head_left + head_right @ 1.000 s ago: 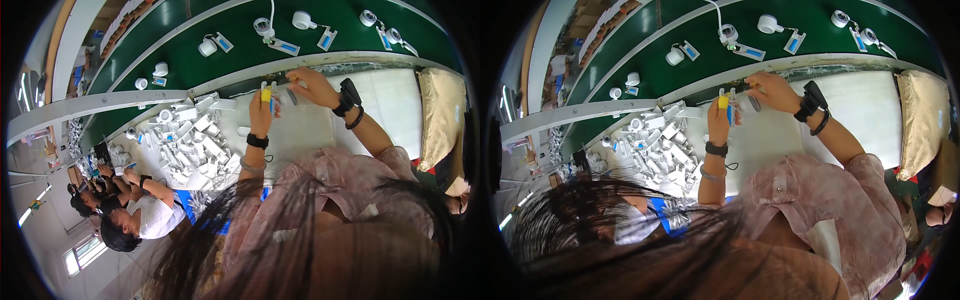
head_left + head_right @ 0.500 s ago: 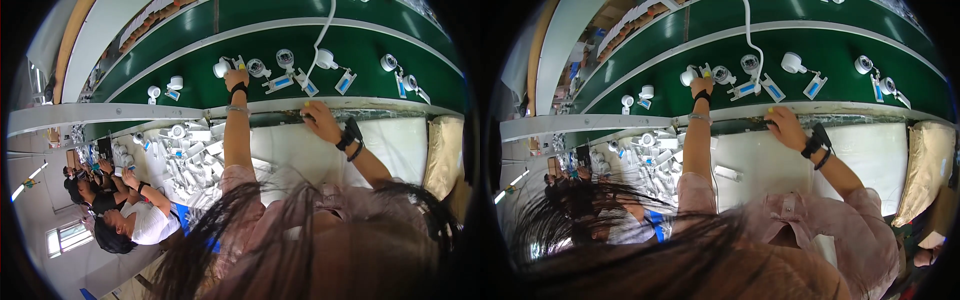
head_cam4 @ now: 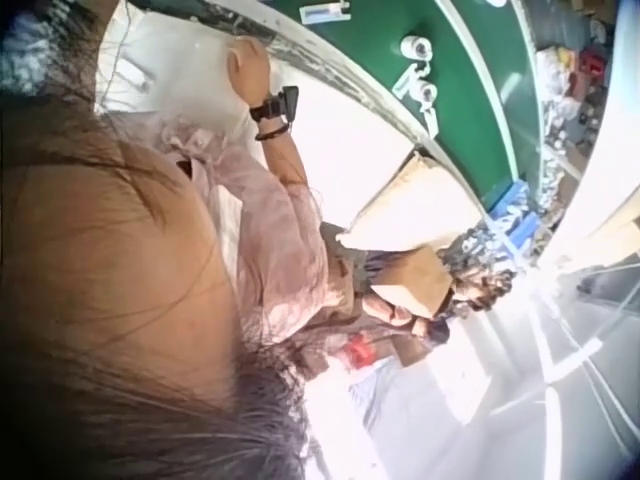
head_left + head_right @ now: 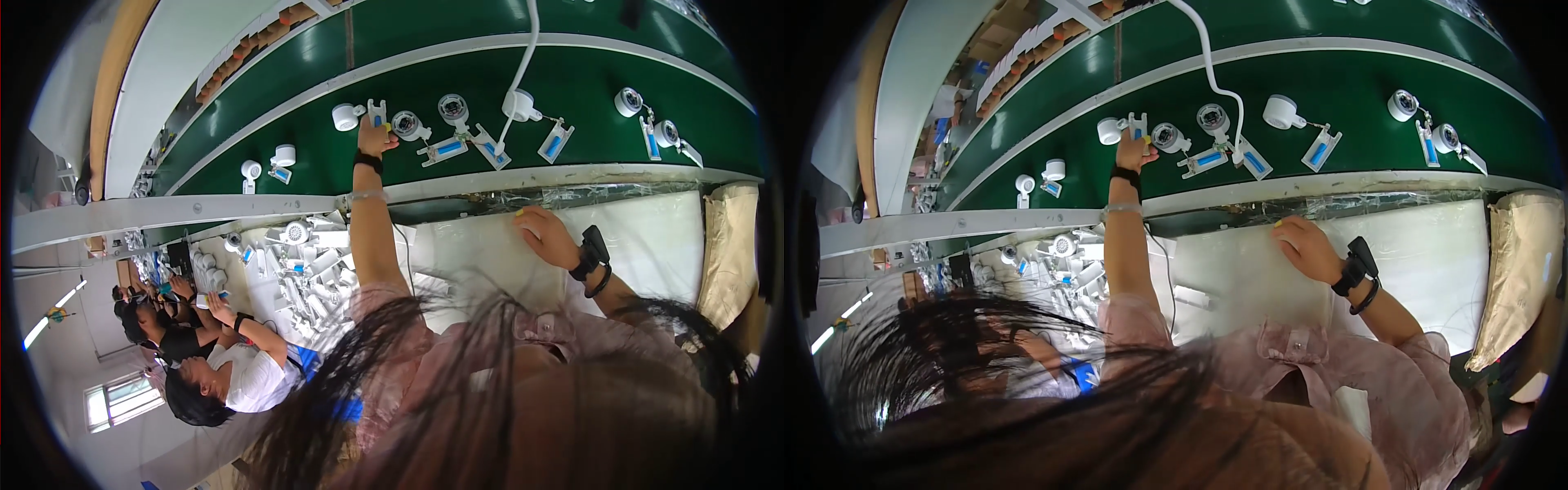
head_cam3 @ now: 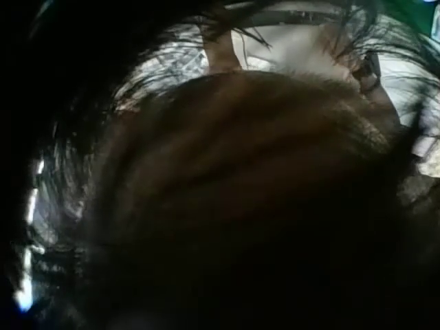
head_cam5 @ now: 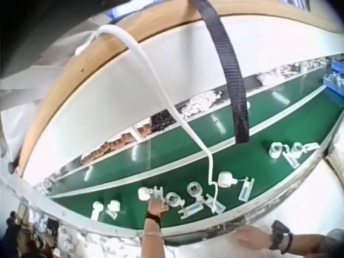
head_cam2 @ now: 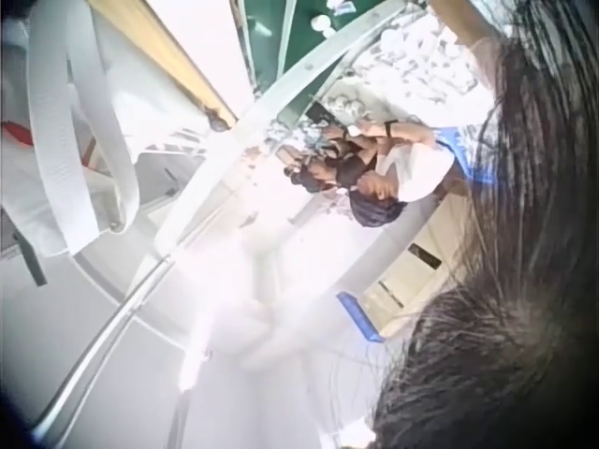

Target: Assembling small electronic components on a production line.

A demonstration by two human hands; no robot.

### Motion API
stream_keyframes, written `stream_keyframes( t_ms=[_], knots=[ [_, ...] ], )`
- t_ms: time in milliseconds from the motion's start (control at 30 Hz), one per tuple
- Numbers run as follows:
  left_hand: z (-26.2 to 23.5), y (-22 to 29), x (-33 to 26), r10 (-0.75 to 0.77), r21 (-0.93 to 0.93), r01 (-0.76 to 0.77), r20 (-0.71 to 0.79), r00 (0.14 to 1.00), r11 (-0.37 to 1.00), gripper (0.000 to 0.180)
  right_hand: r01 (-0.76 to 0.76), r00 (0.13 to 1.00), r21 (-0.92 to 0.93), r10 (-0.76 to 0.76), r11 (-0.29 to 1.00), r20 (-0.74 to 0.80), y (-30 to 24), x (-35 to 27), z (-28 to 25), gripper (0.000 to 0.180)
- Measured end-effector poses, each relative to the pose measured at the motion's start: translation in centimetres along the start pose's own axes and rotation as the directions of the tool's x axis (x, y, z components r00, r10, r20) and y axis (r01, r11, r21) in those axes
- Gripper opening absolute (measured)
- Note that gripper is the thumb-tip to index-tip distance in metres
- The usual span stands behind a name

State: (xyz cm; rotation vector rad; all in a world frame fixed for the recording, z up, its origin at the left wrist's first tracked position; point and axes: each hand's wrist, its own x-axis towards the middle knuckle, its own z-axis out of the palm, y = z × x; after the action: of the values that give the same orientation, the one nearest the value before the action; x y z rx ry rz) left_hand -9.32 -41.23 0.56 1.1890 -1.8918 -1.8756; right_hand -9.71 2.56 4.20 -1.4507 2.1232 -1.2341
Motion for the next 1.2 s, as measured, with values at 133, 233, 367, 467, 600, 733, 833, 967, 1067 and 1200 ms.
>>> stream_keyframes(
  t_ms=[133, 233, 367, 467, 600, 733, 833, 967, 1067, 1200],
  knots=[
    [-1.9, 1.7, -8.8, 0.17, -0.096, -0.157, 0.153, 0.973, 0.983, 0.026, -0.046, 0.999, 0.104, 0.045, 0.994, 0.014, -1.3, 0.7, -0.2, 0.019],
    [-1.7, 2.9, -17.5, 0.198, -0.211, -0.147, 0.246, 0.949, 0.966, 0.027, -0.138, 0.986, 0.223, 0.113, 0.965, 0.12, -2.9, 1.1, -0.2, 0.029],
    [0.2, 3.8, -27.1, 0.061, -0.127, 0.02, 0.601, 0.797, 0.992, 0.028, 0.045, 0.999, 0.155, -0.042, 0.987, -0.025, -6.7, 2.2, -0.4, 0.046],
    [1.7, 4.6, -31.9, 0.036, -0.113, 0.115, 0.852, 0.523, 0.987, 0.031, 0.147, 0.986, 0.192, -0.16, 0.97, 0.055, -7.6, 1.6, -0.8, 0.05],
    [3.0, 4.2, -33.2, -0.107, 0.085, 0.094, 0.96, 0.259, 0.992, 0.036, -0.364, 0.761, 0.558, -0.107, 0.745, 0.64, -7.5, -0.4, -2.0, 0.039],
    [3.9, 5.0, -34.0, -0.205, 0.212, -0.088, 0.975, 0.086, 0.973, 0.035, -0.427, 0.774, 0.639, -0.106, 0.64, 0.624, -8.0, -2.3, -3.5, 0.029],
    [4.9, 5.7, -35.0, -0.472, 0.513, -0.343, 0.859, 0.199, 0.787, 0.037, -0.402, 0.769, 0.58, -0.083, 0.708, 0.634, -8.2, -2.8, -4.9, 0.024],
    [5.3, 2.1, -36.0, -0.099, 0.646, -0.665, 0.741, 0.664, 0.375, 0.038, -0.375, 0.755, 0.554, -0.102, 0.743, 0.648, -8.7, -3.9, -4.3, 0.018],
    [6.5, 0.9, -36.6, 0.296, 0.506, -0.653, 0.614, 0.731, 0.563, 0.04, -0.489, 0.816, 0.655, 0.036, 0.577, 0.577, -8.7, -4.6, -3.5, 0.014],
    [7.2, 0.2, -36.9, 0.352, 0.28, -0.537, 0.508, 0.786, 0.795, 0.042, -0.451, 0.874, 0.615, 0.181, 0.647, 0.451, -9.1, -4.2, -3.7, 0.008]
  ],
)
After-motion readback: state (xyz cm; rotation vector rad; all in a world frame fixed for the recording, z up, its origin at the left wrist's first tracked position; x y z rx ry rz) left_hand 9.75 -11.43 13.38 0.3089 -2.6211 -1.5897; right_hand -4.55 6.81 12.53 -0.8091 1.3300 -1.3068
